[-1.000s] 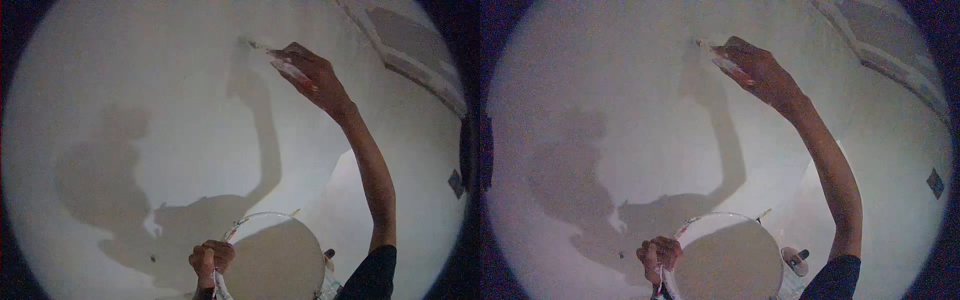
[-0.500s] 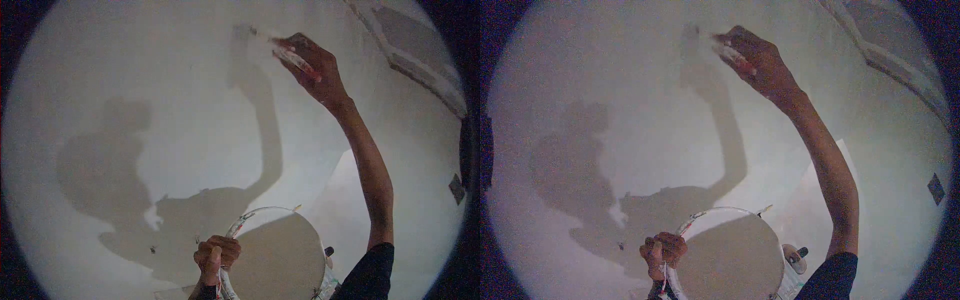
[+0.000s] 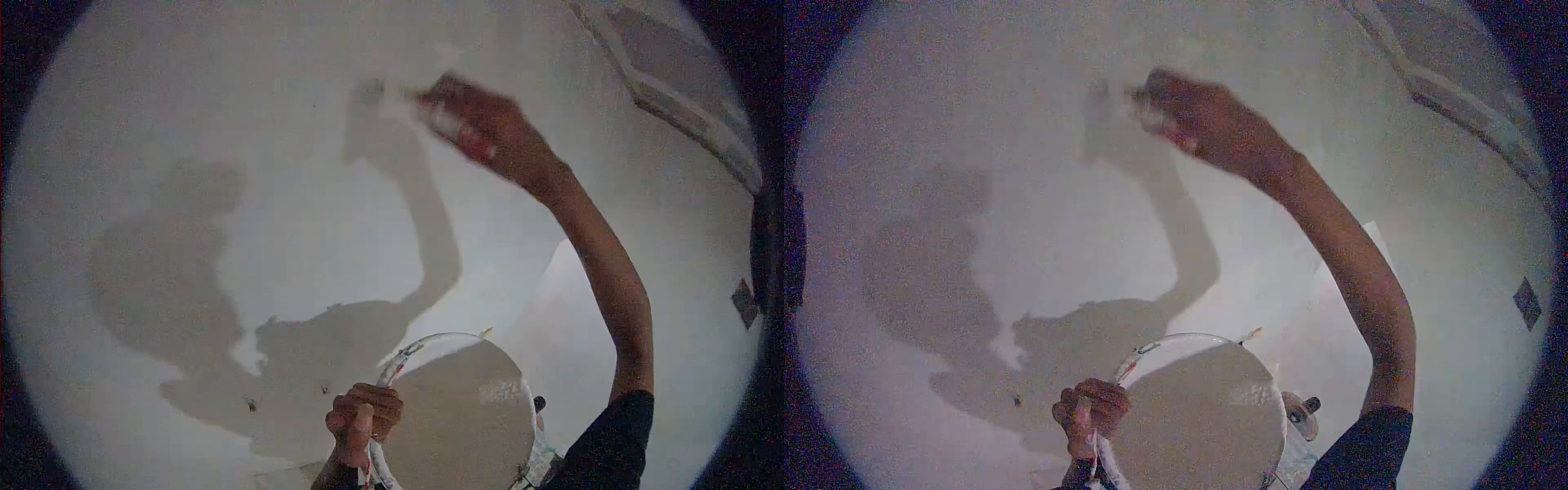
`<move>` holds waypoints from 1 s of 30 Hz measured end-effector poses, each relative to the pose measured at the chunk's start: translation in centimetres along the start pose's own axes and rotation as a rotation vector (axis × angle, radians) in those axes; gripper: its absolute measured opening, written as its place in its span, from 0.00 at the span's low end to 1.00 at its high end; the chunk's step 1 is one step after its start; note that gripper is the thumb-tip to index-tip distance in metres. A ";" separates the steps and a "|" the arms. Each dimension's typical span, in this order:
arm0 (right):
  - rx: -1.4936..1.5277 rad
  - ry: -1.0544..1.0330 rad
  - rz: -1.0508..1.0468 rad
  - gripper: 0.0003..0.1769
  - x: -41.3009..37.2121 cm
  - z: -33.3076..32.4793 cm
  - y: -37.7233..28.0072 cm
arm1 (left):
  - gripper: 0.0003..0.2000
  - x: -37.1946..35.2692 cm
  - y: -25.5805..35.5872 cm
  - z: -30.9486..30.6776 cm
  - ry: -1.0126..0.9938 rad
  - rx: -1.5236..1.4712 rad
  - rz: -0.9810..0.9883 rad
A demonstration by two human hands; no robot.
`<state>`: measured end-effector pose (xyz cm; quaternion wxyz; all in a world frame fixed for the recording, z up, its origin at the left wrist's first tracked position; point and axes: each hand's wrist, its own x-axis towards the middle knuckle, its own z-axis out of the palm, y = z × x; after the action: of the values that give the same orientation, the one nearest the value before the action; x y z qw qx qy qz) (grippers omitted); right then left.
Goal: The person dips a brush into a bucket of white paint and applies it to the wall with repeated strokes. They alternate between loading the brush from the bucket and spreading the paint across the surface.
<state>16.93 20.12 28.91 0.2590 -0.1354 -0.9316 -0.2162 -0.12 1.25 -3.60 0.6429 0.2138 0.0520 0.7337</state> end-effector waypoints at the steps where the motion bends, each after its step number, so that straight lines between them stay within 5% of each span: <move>1: -0.107 0.187 -0.016 0.21 0.8 -0.7 0.0 | 0.19 0.1 0.1 -0.2 -0.001 -0.086 -0.062; 3: -0.212 0.370 -0.039 0.20 0.9 -0.1 0.2 | 0.19 0.5 0.3 -1.0 -0.028 -0.253 -0.212; 6: -0.025 -0.213 0.217 0.21 -1.0 4.0 -0.9 | 0.19 1.4 0.6 -2.1 -0.085 -0.646 -0.481; 7: -0.074 -0.160 -0.079 0.21 -2.7 6.0 -0.3 | 0.19 1.6 0.7 -2.2 -0.094 -0.778 -0.548; 10: 0.143 -0.207 0.019 0.20 -2.3 3.8 -2.7 | 0.19 1.6 1.0 -2.4 -0.107 -1.053 -0.694; 13: -0.056 0.144 0.010 0.18 -0.6 2.0 0.3 | 0.19 1.8 1.2 -2.2 -0.130 -1.124 -0.732; 15: -0.066 0.305 -0.037 0.18 0.7 1.1 1.7 | 0.18 1.5 2.4 -0.6 -0.057 0.131 -0.429; 16: -0.193 0.394 -0.053 0.18 1.3 0.5 1.8 | 0.18 1.9 2.3 -0.5 -0.061 0.133 -0.433; 17: -0.320 0.482 -0.072 0.19 1.6 0.3 1.7 | 0.17 2.4 1.9 -0.5 -0.106 -0.513 -0.649; 18: -0.179 0.355 0.041 0.21 1.3 1.0 1.3 | 0.17 2.6 1.6 -0.4 -0.144 -1.171 -0.829; 21: -0.041 -0.322 0.366 0.27 -0.7 4.0 -1.3 | 0.18 2.1 1.5 -0.2 -0.031 -1.185 -0.734; 22: -0.071 -0.320 0.100 0.28 -2.1 4.4 -1.7 | 0.18 2.1 1.7 -0.4 -0.031 -1.182 -0.737; 23: 0.004 -0.211 -0.004 0.24 -2.7 4.7 -2.5 | 0.17 2.2 1.5 -0.9 -0.115 -0.960 -0.685; 25: 0.378 -0.304 0.206 0.19 -2.6 3.8 -3.1 | 0.16 2.2 1.0 -1.1 -0.192 -0.752 -0.622; 28: 0.059 -0.050 -0.033 0.15 -0.4 3.2 0.7 | 0.15 2.1 1.0 0.9 -0.287 0.035 -0.160; 30: -0.041 0.016 0.219 0.13 2.4 1.0 1.5 | 0.15 1.6 1.2 1.8 -0.326 0.560 0.159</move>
<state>15.04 22.27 29.96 0.2858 -0.2401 -0.9044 -0.2068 -0.64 2.22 -1.14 0.4996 0.5003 0.1310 0.6949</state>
